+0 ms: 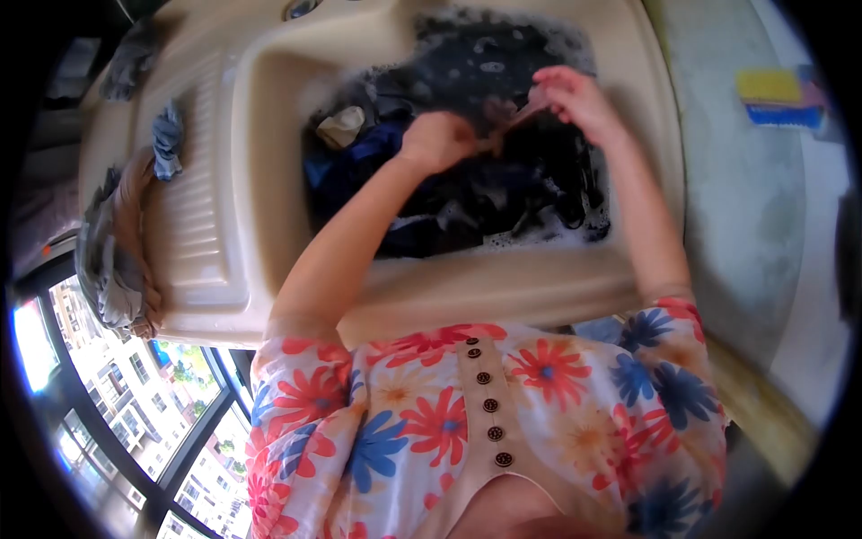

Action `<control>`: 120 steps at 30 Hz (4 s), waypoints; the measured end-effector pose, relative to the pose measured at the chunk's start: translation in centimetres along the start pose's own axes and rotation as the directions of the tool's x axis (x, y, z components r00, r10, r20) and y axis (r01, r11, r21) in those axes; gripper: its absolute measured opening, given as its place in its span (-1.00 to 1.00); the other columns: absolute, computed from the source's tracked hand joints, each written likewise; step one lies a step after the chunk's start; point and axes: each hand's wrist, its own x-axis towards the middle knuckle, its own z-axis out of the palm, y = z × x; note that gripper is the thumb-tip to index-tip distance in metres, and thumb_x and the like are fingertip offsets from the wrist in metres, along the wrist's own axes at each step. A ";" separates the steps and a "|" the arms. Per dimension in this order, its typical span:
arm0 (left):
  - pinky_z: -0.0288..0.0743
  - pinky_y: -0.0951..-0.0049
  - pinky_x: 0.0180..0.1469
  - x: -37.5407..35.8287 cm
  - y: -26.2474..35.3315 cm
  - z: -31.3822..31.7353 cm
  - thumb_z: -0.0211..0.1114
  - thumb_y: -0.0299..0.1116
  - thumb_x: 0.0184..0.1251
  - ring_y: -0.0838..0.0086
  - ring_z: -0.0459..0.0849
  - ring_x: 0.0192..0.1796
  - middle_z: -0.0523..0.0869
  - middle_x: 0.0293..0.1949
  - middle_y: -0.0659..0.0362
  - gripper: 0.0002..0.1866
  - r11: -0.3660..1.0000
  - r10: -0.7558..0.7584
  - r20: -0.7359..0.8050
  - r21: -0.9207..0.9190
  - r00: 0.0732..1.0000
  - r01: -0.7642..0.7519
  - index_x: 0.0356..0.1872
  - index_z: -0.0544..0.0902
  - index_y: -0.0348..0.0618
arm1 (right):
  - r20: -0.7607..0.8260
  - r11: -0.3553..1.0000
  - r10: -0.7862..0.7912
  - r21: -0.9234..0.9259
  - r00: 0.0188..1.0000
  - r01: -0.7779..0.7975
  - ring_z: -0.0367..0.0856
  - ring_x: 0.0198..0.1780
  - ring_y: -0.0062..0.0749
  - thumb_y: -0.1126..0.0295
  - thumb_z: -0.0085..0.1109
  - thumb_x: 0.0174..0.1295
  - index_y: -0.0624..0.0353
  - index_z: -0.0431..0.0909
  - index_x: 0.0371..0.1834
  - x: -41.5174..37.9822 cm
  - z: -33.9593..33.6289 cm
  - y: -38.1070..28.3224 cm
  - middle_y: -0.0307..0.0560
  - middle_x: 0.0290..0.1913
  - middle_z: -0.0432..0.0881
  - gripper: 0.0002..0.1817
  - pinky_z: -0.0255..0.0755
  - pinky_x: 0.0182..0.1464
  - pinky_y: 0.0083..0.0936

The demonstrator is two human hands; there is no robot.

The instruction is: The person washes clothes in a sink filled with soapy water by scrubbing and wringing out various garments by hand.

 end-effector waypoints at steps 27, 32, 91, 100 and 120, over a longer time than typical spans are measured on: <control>0.42 0.64 -0.38 -1.1 -0.2 -4.3 0.19 -0.49 0.16 0.61 0.57 -0.31 0.61 -0.23 0.25 -0.71 0.241 -0.020 0.212 -0.947 0.977 0.211 -0.06 0.51 -0.18 | -0.020 0.949 0.003 0.316 1.000 0.003 0.40 -0.50 -0.77 0.25 0.19 0.15 0.16 0.54 -0.27 -1.3 5.6 -0.2 -0.36 -0.46 0.52 -0.78 0.21 -0.54 -0.78; 0.49 0.59 -0.29 -0.9 -0.9 -3.4 0.15 -0.47 0.22 0.57 0.60 -0.24 0.62 -0.23 0.22 -0.75 0.258 -0.067 0.220 -0.938 0.973 0.230 -0.07 0.54 -0.20 | 0.075 0.959 -0.006 0.282 0.997 -0.015 0.40 -0.50 -0.75 0.14 0.24 0.09 0.18 0.53 -0.22 -2.5 7.4 -0.3 -0.33 -0.46 0.53 -0.66 0.21 -0.58 -0.78; 0.50 0.43 -0.24 2.9 1.0 -0.5 0.17 -0.20 0.22 0.42 0.58 -0.20 0.59 -0.18 0.09 -0.58 0.459 -0.269 0.265 -0.810 0.926 0.365 0.02 0.48 -0.24 | -0.188 0.704 -0.306 -0.704 0.933 0.089 0.53 -0.26 0.09 0.33 -0.01 0.13 0.17 0.45 -0.40 6.7 3.9 9.4 0.16 -0.33 0.56 -0.85 0.38 -0.23 -0.09; 0.46 0.28 -0.06 5.5 -0.5 2.4 -0.13 0.18 0.28 0.16 0.54 -0.03 0.53 0.01 0.09 -0.30 -0.267 0.139 0.371 -0.879 0.918 0.395 0.20 0.28 -0.24 | 0.156 0.583 -0.708 -0.421 0.689 0.695 0.51 -0.46 -0.10 0.19 0.14 0.11 0.10 0.40 -0.61 -3.6 12.0 -2.9 -0.01 -0.53 0.47 -0.73 0.39 -0.35 -0.28; 0.19 -0.02 0.22 7.6 -3.2 -1.9 0.02 -0.12 0.33 -0.09 0.23 0.24 0.16 0.25 -0.17 -0.45 -0.229 -0.475 0.155 -0.972 0.866 0.048 0.27 0.16 -0.11 | -0.527 0.824 -0.249 -0.556 0.813 -0.108 0.56 -0.33 0.08 -0.05 -0.11 0.20 0.13 0.57 -0.47 13.0 4.4 4.6 0.09 -0.43 0.60 -0.53 0.42 -0.28 -0.09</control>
